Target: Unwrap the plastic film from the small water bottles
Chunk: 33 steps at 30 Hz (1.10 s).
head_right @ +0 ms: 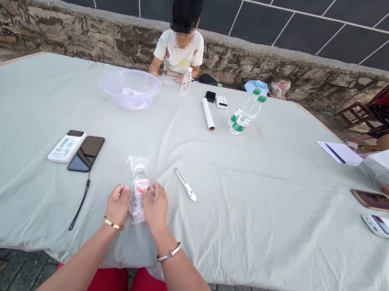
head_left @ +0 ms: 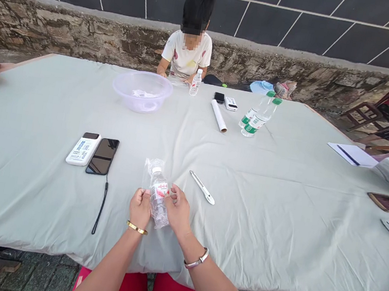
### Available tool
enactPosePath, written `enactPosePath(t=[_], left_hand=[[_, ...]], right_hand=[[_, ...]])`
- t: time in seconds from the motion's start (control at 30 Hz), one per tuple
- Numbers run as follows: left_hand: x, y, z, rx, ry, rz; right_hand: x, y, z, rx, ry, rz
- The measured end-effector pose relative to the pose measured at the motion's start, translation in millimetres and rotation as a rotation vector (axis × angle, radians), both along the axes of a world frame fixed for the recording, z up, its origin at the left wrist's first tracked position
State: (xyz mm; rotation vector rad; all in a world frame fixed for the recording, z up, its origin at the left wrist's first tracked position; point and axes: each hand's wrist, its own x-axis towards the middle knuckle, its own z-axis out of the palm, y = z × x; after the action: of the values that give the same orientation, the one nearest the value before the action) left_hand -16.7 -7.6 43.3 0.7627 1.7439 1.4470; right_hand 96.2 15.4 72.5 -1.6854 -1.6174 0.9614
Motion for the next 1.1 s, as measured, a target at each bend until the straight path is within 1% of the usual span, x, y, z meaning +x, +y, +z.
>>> enactPosePath(t=[0.03, 0.1, 0.17, 0.2, 0.27, 0.33, 0.43, 0.53, 0.63, 0.7, 0.8, 0.9, 1.0, 1.1], left_hand=[[-1.1, -0.8, 0.5, 0.015, -0.065, 0.008], [-3.5, -2.6, 3.6, 0.058, -0.176, 0.011], [-6.2, -4.6, 9.7, 0.103, -0.206, 0.004], [-7.9, -5.5, 13.5, 0.115, -0.205, 0.003], [-12.5, -7.0, 21.2, 0.111, -0.225, 0.001], [-19.3, -8.2, 27.9, 0.099, -0.296, 0.019], [-32.2, -10.2, 35.9, 0.100, -0.432, 0.078], [-42.8, -12.6, 42.4, 0.112, -0.509, 0.095], [-48.1, -14.6, 47.0, 0.110, -0.501, 0.064], [-50.7, -15.5, 48.7, 0.108, -0.464, 0.060], [-56.8, -16.7, 49.9, 0.119, -0.415, 0.104], [-64.9, -18.5, 51.4, 0.122, -0.405, 0.142], [-71.0, -20.3, 54.9, 0.126, -0.410, 0.162], [-77.1, -20.8, 59.1, 0.162, -0.394, 0.192]], right_hand=[[0.4, 0.0, 2.7, 0.035, -0.031, 0.015], [-2.3, -1.3, 11.0, 0.152, -0.097, 0.079], [-9.2, -3.2, 20.5, 0.261, -0.172, 0.192], [-13.2, -3.9, 24.5, 0.287, -0.215, 0.259], [-18.0, -3.8, 29.0, 0.280, -0.308, 0.366], [-14.3, -1.3, 27.9, 0.240, -0.387, 0.404], [8.0, 6.7, 20.4, 0.178, -0.418, 0.364], [30.8, 16.6, 15.3, 0.088, -0.325, 0.264], [33.9, 22.9, 15.8, 0.033, -0.258, 0.124], [27.8, 24.5, 17.2, 0.035, -0.302, 0.071], [23.9, 24.8, 18.8, 0.047, -0.411, 0.066], [36.0, 25.3, 20.4, 0.029, -0.423, 0.059], [55.0, 28.0, 23.2, -0.050, -0.323, 0.069], [70.3, 30.6, 26.9, -0.124, -0.087, 0.107]])
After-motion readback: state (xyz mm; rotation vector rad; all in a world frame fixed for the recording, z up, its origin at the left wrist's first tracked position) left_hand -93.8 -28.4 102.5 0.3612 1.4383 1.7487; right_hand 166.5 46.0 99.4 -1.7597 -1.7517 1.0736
